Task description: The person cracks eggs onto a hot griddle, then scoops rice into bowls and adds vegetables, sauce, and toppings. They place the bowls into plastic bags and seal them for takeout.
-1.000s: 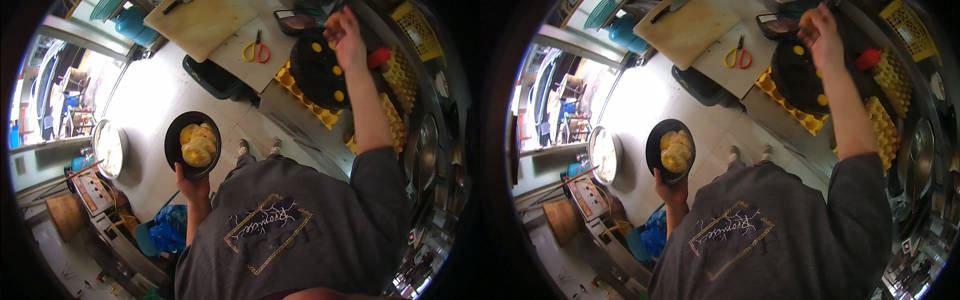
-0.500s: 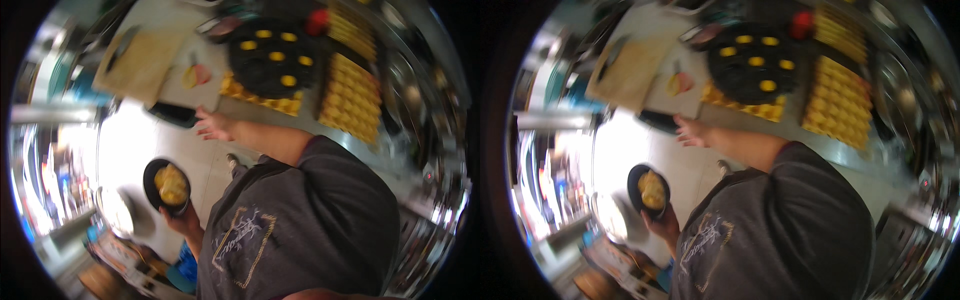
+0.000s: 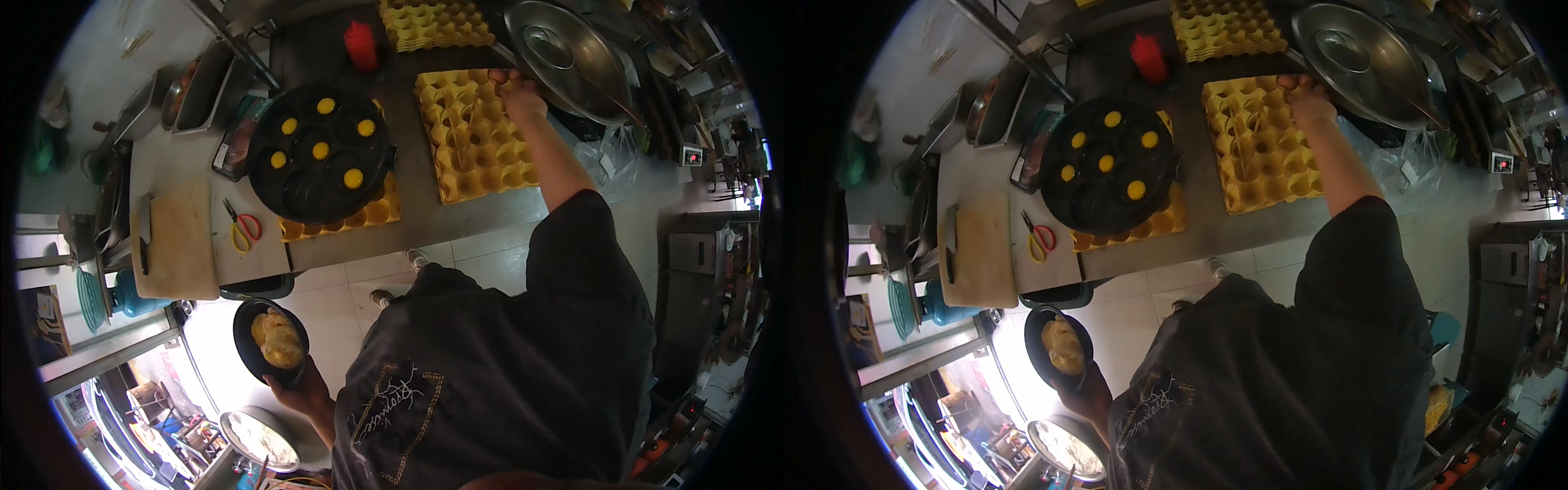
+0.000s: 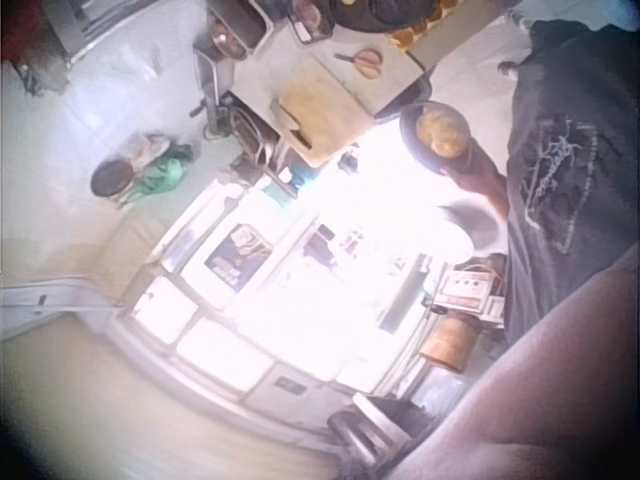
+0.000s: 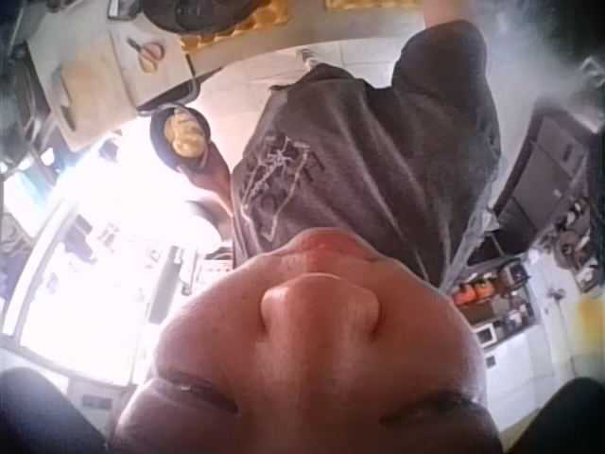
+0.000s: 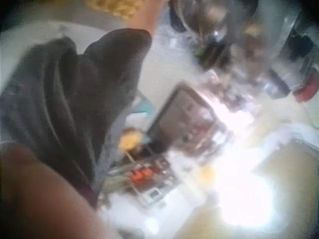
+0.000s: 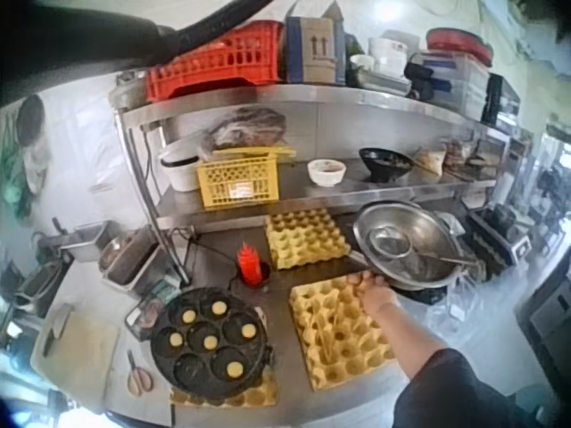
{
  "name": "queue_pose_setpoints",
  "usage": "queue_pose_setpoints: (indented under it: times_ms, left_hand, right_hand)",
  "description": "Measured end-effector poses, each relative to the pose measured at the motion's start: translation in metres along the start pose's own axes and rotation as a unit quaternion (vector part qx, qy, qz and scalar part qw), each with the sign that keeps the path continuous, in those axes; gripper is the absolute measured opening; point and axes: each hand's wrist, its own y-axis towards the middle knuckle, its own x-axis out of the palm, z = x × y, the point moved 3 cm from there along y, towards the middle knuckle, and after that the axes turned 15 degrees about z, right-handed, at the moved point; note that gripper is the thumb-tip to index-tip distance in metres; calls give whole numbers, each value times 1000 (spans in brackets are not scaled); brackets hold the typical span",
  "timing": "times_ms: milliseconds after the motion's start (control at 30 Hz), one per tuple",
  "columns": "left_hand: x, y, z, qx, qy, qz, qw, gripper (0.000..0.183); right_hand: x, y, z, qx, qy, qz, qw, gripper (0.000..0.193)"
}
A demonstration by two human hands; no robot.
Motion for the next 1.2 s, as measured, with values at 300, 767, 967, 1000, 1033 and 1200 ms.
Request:
queue_pose_setpoints:
  times_ms: [300,767,967,1000,1033,1200]
  left_hand:
    - [25,-16,-16,59,148,-1,987,65]
    - [18,-19,-15,-12,-33,-1,999,57]
    - [7,-12,-16,-23,-65,-4,998,60]
    - [5,-12,-16,-16,-70,2,997,60]
    - [3,-12,-15,-8,-79,3,997,60]
    - [-12,-14,-12,-17,-120,20,992,58]
  right_hand:
    - [5,34,-18,-169,-26,5,985,55]
    - [-18,-7,-51,-48,522,90,847,37]
    - [-37,-121,-172,-141,625,-151,753,37]
    - [-52,-137,-183,-309,582,24,752,37]
    - [-61,-146,-190,-368,486,136,781,40]
    - [-75,-158,-227,-405,401,33,821,43]
